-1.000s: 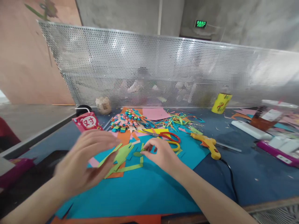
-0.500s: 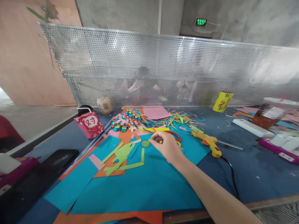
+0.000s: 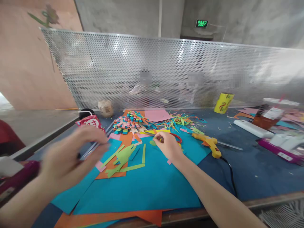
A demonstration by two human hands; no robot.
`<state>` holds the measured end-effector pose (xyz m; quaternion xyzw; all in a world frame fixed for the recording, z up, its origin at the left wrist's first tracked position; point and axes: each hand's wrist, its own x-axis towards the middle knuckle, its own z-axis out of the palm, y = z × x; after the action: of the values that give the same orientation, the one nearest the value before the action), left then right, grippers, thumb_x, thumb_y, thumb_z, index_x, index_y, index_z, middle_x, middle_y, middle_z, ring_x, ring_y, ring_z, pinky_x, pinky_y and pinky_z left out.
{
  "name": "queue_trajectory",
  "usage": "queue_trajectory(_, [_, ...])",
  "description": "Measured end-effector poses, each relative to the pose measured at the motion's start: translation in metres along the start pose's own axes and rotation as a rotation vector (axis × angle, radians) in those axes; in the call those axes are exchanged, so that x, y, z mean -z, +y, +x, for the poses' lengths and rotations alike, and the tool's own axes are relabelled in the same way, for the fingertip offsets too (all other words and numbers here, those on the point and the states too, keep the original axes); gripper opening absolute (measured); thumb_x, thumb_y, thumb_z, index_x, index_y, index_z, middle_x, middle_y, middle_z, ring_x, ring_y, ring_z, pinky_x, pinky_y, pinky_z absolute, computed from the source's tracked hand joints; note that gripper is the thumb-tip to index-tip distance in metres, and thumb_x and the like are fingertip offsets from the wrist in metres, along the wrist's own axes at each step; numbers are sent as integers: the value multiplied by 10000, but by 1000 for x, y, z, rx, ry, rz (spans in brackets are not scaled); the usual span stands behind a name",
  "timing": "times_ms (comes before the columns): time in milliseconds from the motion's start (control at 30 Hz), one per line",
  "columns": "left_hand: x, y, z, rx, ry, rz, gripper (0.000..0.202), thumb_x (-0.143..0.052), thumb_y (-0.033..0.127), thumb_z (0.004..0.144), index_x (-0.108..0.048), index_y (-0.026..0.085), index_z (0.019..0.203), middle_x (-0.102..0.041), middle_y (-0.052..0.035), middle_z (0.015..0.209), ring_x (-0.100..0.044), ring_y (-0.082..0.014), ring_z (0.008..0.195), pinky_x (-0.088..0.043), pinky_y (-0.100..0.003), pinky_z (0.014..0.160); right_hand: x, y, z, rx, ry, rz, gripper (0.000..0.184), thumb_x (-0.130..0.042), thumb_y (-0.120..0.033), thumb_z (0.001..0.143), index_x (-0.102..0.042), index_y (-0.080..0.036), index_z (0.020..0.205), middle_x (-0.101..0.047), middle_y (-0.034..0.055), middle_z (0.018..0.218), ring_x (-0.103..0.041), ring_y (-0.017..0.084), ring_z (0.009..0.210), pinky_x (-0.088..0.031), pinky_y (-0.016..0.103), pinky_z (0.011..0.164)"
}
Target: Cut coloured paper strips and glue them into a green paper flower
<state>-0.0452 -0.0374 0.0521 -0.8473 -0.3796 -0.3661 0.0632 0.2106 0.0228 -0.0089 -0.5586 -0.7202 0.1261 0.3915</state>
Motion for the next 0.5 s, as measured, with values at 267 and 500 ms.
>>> queue_trajectory(267, [-62, 6, 13, 46, -637, -39, 753, -623, 367, 658, -248, 238, 1298, -643, -27, 999, -555, -256, 962, -409, -382, 810, 2, -4, -5, 102, -22, -31, 161, -542, -219, 732, -567, -185, 887, -599, 24, 812, -539, 126, 638, -442, 250, 589])
queue_trajectory(500, [-52, 25, -30, -74, -524, 93, 650, -496, 277, 774, -186, 264, 1345, -609, -68, 1103, -533, -239, 1019, -323, -470, 911, 8, -22, -21, 538, -399, -62, 305, -525, -156, 771, -562, -218, 1067, -618, 44, 961, -530, 164, 921, -405, 290, 819])
